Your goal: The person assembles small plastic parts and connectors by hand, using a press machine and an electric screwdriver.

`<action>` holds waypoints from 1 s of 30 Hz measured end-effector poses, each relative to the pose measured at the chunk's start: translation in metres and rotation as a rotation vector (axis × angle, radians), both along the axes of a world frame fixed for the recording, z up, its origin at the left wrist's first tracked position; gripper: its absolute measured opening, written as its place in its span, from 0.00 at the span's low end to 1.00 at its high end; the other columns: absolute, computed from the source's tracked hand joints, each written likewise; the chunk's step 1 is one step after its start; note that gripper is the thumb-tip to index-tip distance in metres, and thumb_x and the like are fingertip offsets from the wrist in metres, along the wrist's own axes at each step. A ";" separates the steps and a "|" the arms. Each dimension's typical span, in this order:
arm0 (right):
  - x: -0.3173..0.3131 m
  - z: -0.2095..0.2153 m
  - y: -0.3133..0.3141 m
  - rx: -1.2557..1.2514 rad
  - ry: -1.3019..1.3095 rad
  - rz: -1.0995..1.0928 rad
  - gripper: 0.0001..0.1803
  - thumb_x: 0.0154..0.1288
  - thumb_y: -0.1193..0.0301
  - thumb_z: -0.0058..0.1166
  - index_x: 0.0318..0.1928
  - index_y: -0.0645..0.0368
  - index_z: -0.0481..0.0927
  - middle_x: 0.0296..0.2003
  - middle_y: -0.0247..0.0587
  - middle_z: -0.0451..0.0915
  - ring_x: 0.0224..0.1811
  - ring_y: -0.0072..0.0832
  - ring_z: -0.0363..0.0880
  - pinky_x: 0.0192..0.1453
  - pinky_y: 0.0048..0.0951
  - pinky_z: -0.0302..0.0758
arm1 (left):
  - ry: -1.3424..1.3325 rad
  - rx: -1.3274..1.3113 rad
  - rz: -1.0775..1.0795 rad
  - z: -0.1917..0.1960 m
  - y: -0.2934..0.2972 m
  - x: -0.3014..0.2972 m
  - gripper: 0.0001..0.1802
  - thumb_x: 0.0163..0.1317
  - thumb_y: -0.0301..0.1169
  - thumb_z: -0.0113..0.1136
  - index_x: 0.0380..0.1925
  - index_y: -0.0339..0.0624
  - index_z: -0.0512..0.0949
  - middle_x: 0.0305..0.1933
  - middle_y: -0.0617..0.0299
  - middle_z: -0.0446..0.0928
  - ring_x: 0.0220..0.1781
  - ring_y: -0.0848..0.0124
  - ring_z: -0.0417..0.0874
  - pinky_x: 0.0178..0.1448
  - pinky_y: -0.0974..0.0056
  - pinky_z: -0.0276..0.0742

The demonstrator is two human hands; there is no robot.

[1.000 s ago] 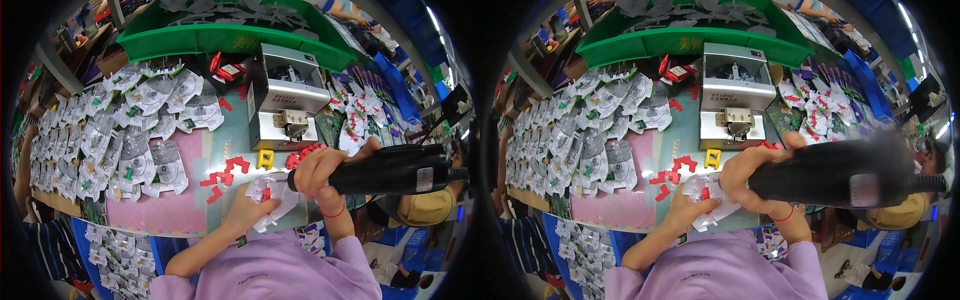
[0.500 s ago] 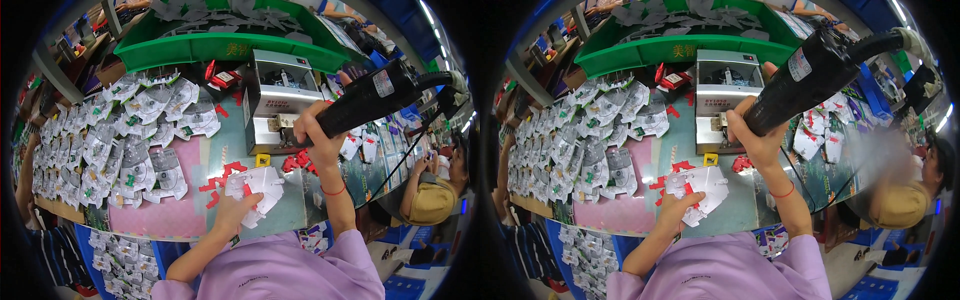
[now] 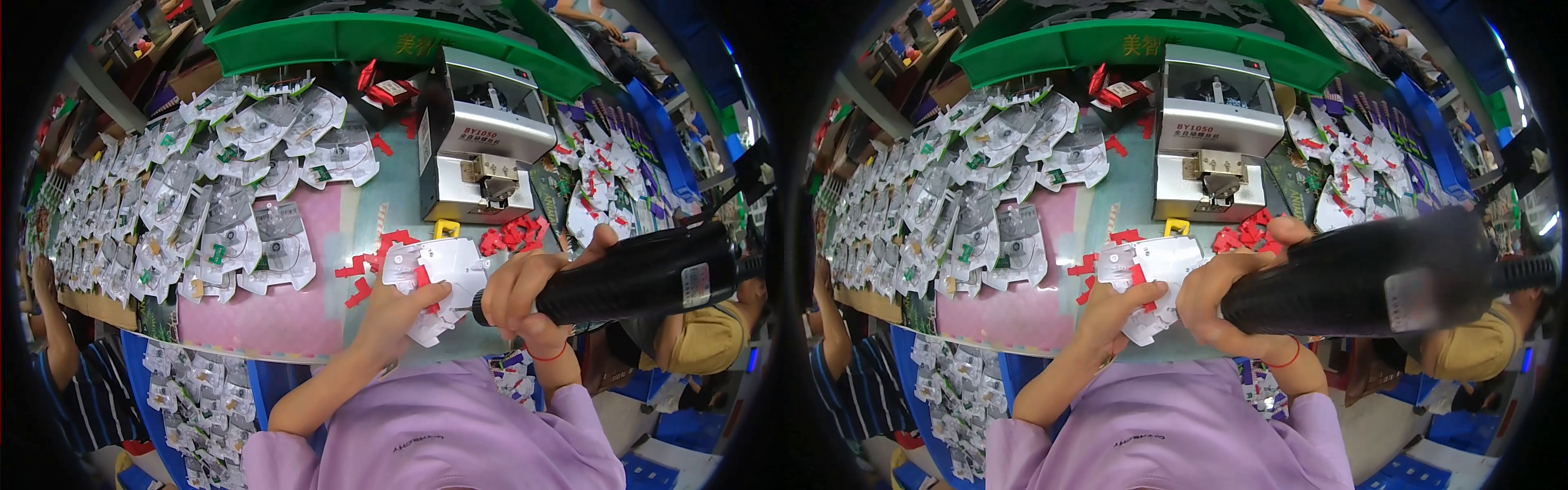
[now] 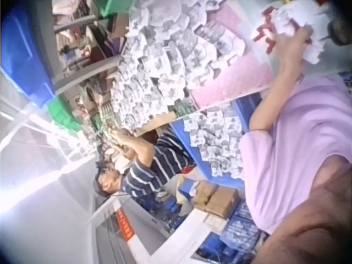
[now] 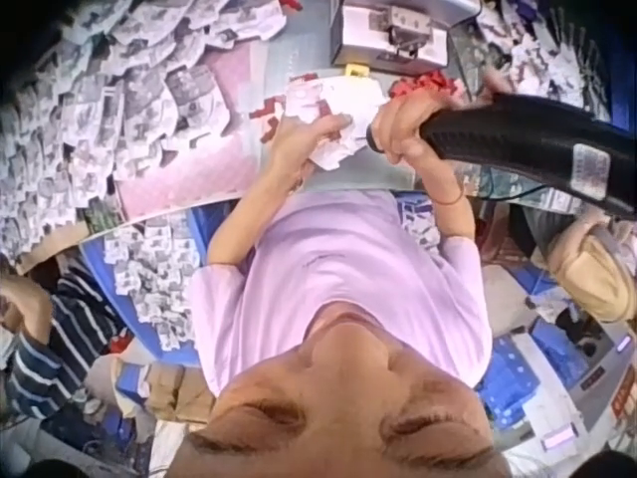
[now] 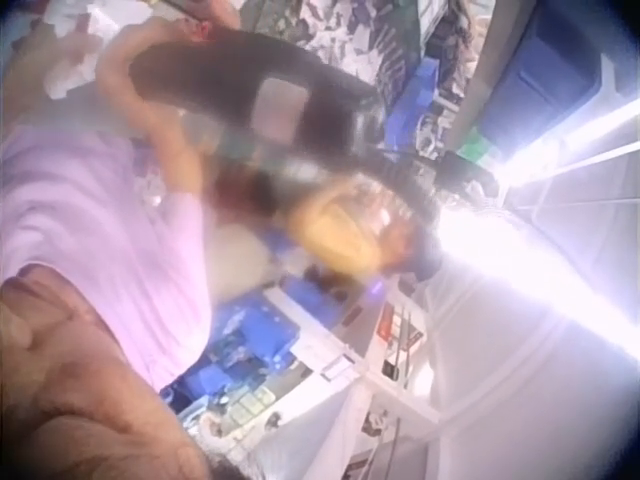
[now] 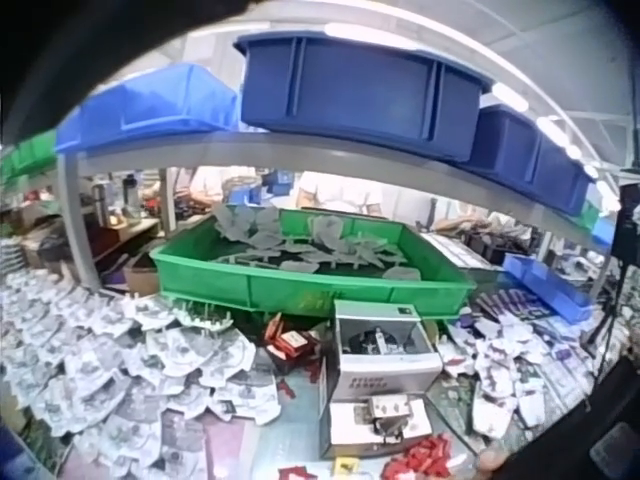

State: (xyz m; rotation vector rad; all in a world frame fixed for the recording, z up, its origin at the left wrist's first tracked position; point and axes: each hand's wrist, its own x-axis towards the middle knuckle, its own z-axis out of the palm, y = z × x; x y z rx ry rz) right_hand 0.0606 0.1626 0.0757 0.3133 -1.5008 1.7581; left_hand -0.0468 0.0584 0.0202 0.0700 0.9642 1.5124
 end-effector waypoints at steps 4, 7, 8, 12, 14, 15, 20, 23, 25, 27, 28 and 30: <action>0.001 0.003 0.003 0.130 -0.042 0.081 0.48 0.53 0.77 0.55 0.65 0.32 0.37 0.15 0.36 0.72 0.11 0.26 0.70 0.17 0.25 0.72 | 0.022 0.019 -0.015 0.002 -0.002 0.002 0.19 0.48 0.18 0.57 0.44 0.34 0.68 0.38 0.57 0.76 0.33 0.70 0.80 0.34 0.66 0.78; 0.002 0.006 0.007 0.230 -0.075 0.134 0.48 0.52 0.76 0.56 0.64 0.31 0.39 0.15 0.36 0.73 0.11 0.26 0.71 0.18 0.26 0.73 | 0.036 0.028 -0.050 0.004 -0.002 0.002 0.19 0.48 0.18 0.57 0.43 0.34 0.69 0.37 0.57 0.76 0.34 0.70 0.79 0.35 0.66 0.78; 0.003 0.007 0.008 0.263 -0.087 0.151 0.48 0.52 0.76 0.56 0.64 0.31 0.39 0.15 0.36 0.73 0.11 0.26 0.71 0.18 0.26 0.73 | 0.048 0.036 -0.066 0.006 -0.002 0.002 0.18 0.48 0.18 0.57 0.42 0.34 0.69 0.37 0.57 0.76 0.34 0.71 0.79 0.36 0.66 0.78; 0.000 0.007 0.009 0.354 -0.117 0.220 0.48 0.51 0.76 0.58 0.64 0.30 0.41 0.15 0.36 0.74 0.11 0.27 0.72 0.19 0.26 0.74 | 0.047 0.035 -0.055 0.005 -0.004 0.001 0.18 0.48 0.19 0.57 0.42 0.34 0.70 0.37 0.58 0.76 0.35 0.71 0.79 0.37 0.66 0.77; -0.002 0.008 0.006 0.415 -0.157 0.189 0.48 0.51 0.76 0.58 0.63 0.29 0.42 0.15 0.36 0.75 0.11 0.27 0.72 0.18 0.26 0.74 | 0.062 0.029 -0.005 0.005 -0.005 0.001 0.19 0.48 0.19 0.58 0.43 0.35 0.69 0.37 0.58 0.76 0.35 0.71 0.79 0.37 0.66 0.78; 0.000 0.009 0.002 0.418 -0.159 0.181 0.48 0.51 0.76 0.58 0.63 0.29 0.42 0.15 0.36 0.75 0.11 0.27 0.72 0.18 0.26 0.74 | 0.061 0.033 -0.012 0.004 -0.005 0.003 0.19 0.48 0.19 0.58 0.43 0.35 0.69 0.37 0.58 0.76 0.35 0.71 0.79 0.37 0.66 0.78; 0.002 -0.017 -0.010 -0.018 -0.029 -0.018 0.34 0.52 0.75 0.56 0.51 0.41 0.49 0.15 0.34 0.72 0.13 0.26 0.69 0.18 0.25 0.69 | 0.065 0.029 0.104 -0.010 -0.005 0.014 0.22 0.46 0.19 0.60 0.44 0.34 0.67 0.37 0.57 0.75 0.33 0.71 0.79 0.35 0.66 0.77; 0.008 -0.021 -0.011 -0.087 -0.006 -0.135 0.40 0.54 0.73 0.54 0.58 0.36 0.42 0.15 0.33 0.70 0.11 0.22 0.67 0.16 0.23 0.68 | 0.057 0.006 0.063 -0.004 -0.008 0.011 0.23 0.45 0.19 0.61 0.44 0.34 0.67 0.37 0.56 0.75 0.33 0.70 0.79 0.35 0.67 0.77; 0.018 -0.019 -0.008 -0.167 -0.024 -0.234 0.24 0.55 0.71 0.53 0.45 0.46 0.52 0.15 0.35 0.69 0.12 0.23 0.67 0.19 0.24 0.67 | 0.077 -0.001 0.096 -0.007 -0.012 0.009 0.23 0.45 0.19 0.61 0.44 0.34 0.67 0.38 0.55 0.75 0.33 0.70 0.79 0.35 0.67 0.77; 0.030 -0.016 -0.005 -0.248 -0.035 -0.330 0.11 0.56 0.69 0.52 0.32 0.56 0.62 0.16 0.36 0.68 0.14 0.23 0.67 0.21 0.25 0.67 | 0.071 -0.044 0.129 -0.011 -0.017 0.002 0.25 0.45 0.19 0.62 0.46 0.34 0.67 0.40 0.56 0.75 0.35 0.70 0.79 0.37 0.67 0.77; 0.035 -0.015 -0.003 -0.288 -0.039 -0.376 0.11 0.57 0.68 0.52 0.25 0.61 0.67 0.16 0.36 0.67 0.15 0.24 0.67 0.23 0.25 0.66 | 0.080 -0.038 0.127 -0.010 -0.020 0.000 0.25 0.45 0.19 0.62 0.46 0.34 0.67 0.40 0.56 0.75 0.35 0.70 0.79 0.37 0.67 0.77; 0.046 -0.026 0.003 -0.301 -0.082 -0.421 0.12 0.57 0.69 0.50 0.23 0.62 0.66 0.15 0.36 0.64 0.14 0.23 0.65 0.23 0.25 0.66 | 0.011 0.065 0.101 -0.004 -0.024 -0.001 0.29 0.45 0.19 0.62 0.50 0.33 0.66 0.42 0.57 0.75 0.39 0.70 0.78 0.41 0.67 0.76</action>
